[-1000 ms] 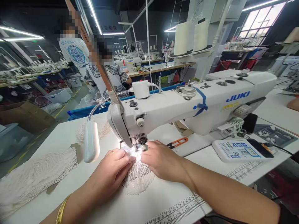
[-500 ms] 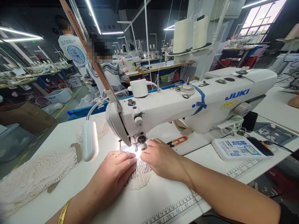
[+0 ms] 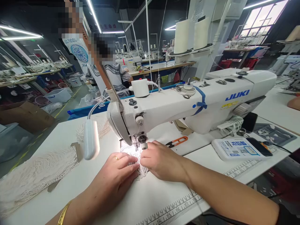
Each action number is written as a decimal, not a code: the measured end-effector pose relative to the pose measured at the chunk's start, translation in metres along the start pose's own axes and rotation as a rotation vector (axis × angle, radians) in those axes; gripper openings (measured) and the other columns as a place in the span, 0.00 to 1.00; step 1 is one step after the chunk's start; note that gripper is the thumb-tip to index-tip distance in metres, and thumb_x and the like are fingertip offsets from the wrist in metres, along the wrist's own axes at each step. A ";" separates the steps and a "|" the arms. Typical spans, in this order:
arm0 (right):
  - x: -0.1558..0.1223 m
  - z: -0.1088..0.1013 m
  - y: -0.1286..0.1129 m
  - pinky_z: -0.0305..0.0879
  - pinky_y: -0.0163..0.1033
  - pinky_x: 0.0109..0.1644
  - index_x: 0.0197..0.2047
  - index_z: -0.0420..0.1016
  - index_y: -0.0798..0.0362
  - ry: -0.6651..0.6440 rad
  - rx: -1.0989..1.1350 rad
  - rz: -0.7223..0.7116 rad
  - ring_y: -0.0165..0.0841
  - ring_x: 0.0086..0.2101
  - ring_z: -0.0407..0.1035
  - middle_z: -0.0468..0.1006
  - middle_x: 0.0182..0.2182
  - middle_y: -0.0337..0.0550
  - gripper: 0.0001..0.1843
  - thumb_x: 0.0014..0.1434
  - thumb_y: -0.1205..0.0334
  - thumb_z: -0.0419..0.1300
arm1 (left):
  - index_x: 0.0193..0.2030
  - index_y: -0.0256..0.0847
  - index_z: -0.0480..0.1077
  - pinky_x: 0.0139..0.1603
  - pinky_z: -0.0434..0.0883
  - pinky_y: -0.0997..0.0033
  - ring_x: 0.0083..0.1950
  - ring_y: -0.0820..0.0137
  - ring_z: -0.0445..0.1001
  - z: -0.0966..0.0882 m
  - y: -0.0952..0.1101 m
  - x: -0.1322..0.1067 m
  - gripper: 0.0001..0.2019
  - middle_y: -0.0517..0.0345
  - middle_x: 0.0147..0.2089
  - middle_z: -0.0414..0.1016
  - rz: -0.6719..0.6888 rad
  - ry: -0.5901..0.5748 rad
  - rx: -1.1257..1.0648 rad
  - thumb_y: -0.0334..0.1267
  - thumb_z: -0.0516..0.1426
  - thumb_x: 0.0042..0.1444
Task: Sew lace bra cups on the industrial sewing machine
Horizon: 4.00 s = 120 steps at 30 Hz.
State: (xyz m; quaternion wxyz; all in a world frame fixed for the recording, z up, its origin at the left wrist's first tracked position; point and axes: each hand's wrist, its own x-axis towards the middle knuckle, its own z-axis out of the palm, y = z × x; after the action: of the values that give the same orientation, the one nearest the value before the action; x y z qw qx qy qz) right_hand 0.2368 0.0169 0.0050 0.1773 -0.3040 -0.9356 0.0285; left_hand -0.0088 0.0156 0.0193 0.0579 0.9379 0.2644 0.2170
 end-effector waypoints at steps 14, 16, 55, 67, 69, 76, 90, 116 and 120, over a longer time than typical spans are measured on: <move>0.002 0.000 0.001 0.56 0.44 0.42 0.35 0.71 0.51 0.023 -0.035 0.076 0.39 0.37 0.61 0.78 0.35 0.42 0.11 0.65 0.76 0.56 | 0.48 0.43 0.78 0.39 0.72 0.63 0.46 0.60 0.76 0.003 -0.009 -0.001 0.13 0.50 0.51 0.82 -0.070 0.008 0.000 0.29 0.51 0.72; 0.001 -0.001 0.000 0.57 0.44 0.45 0.36 0.72 0.51 0.019 -0.013 0.035 0.39 0.38 0.63 0.78 0.35 0.42 0.11 0.67 0.75 0.55 | 0.48 0.44 0.78 0.40 0.72 0.61 0.44 0.61 0.76 0.003 -0.006 -0.002 0.16 0.51 0.48 0.82 -0.029 0.025 -0.014 0.26 0.50 0.71; 0.013 0.005 -0.002 0.63 0.42 0.45 0.44 0.78 0.52 0.123 0.001 0.287 0.41 0.40 0.66 0.79 0.37 0.44 0.12 0.69 0.74 0.54 | 0.60 0.43 0.73 0.58 0.72 0.48 0.60 0.50 0.73 0.009 -0.041 0.000 0.14 0.45 0.60 0.76 -0.243 -0.017 0.114 0.41 0.55 0.72; 0.008 0.019 -0.007 0.71 0.47 0.54 0.56 0.77 0.51 0.178 0.147 0.053 0.42 0.51 0.73 0.80 0.55 0.51 0.16 0.71 0.72 0.53 | 0.53 0.43 0.76 0.47 0.73 0.55 0.47 0.52 0.80 -0.024 -0.015 0.006 0.11 0.47 0.48 0.82 -0.398 -0.241 0.209 0.41 0.56 0.69; 0.012 0.021 -0.011 0.70 0.48 0.58 0.62 0.74 0.52 0.164 0.181 -0.006 0.44 0.57 0.71 0.76 0.62 0.53 0.18 0.72 0.69 0.54 | 0.43 0.44 0.76 0.38 0.69 0.61 0.35 0.59 0.78 -0.037 -0.012 0.007 0.09 0.55 0.37 0.80 -0.424 -0.240 0.156 0.40 0.54 0.69; 0.013 0.015 -0.024 0.67 0.49 0.59 0.62 0.74 0.51 0.141 0.317 -0.157 0.41 0.53 0.75 0.83 0.52 0.49 0.19 0.71 0.72 0.55 | 0.39 0.43 0.71 0.45 0.71 0.57 0.46 0.54 0.76 -0.043 -0.036 0.004 0.05 0.50 0.42 0.78 -0.622 -0.101 0.212 0.40 0.56 0.63; 0.004 0.013 -0.034 0.64 0.44 0.44 0.52 0.75 0.52 0.094 0.357 -0.335 0.36 0.37 0.72 0.85 0.41 0.41 0.19 0.58 0.74 0.61 | 0.34 0.44 0.64 0.40 0.69 0.60 0.37 0.61 0.71 -0.024 -0.027 0.001 0.07 0.52 0.39 0.75 -0.459 -0.119 0.175 0.36 0.51 0.65; 0.007 0.014 -0.025 0.60 0.39 0.40 0.38 0.70 0.50 0.407 0.469 0.268 0.34 0.32 0.64 0.74 0.30 0.37 0.08 0.73 0.64 0.56 | 0.60 0.40 0.66 0.56 0.72 0.59 0.57 0.56 0.74 0.005 -0.002 -0.007 0.17 0.44 0.57 0.75 -0.062 0.274 0.105 0.31 0.60 0.66; 0.007 0.014 -0.026 0.59 0.39 0.39 0.39 0.70 0.50 0.431 0.436 0.265 0.34 0.32 0.64 0.74 0.30 0.36 0.08 0.73 0.64 0.55 | 0.58 0.40 0.67 0.53 0.72 0.59 0.54 0.58 0.75 0.004 0.000 -0.004 0.17 0.45 0.54 0.76 -0.032 0.347 0.171 0.24 0.56 0.65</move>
State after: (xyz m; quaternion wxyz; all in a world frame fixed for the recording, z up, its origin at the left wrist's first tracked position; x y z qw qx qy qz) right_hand 0.2123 0.0005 -0.0020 0.4267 -0.3769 -0.8008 0.1860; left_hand -0.0105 0.0134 0.0143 -0.0649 0.8836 0.3027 0.3512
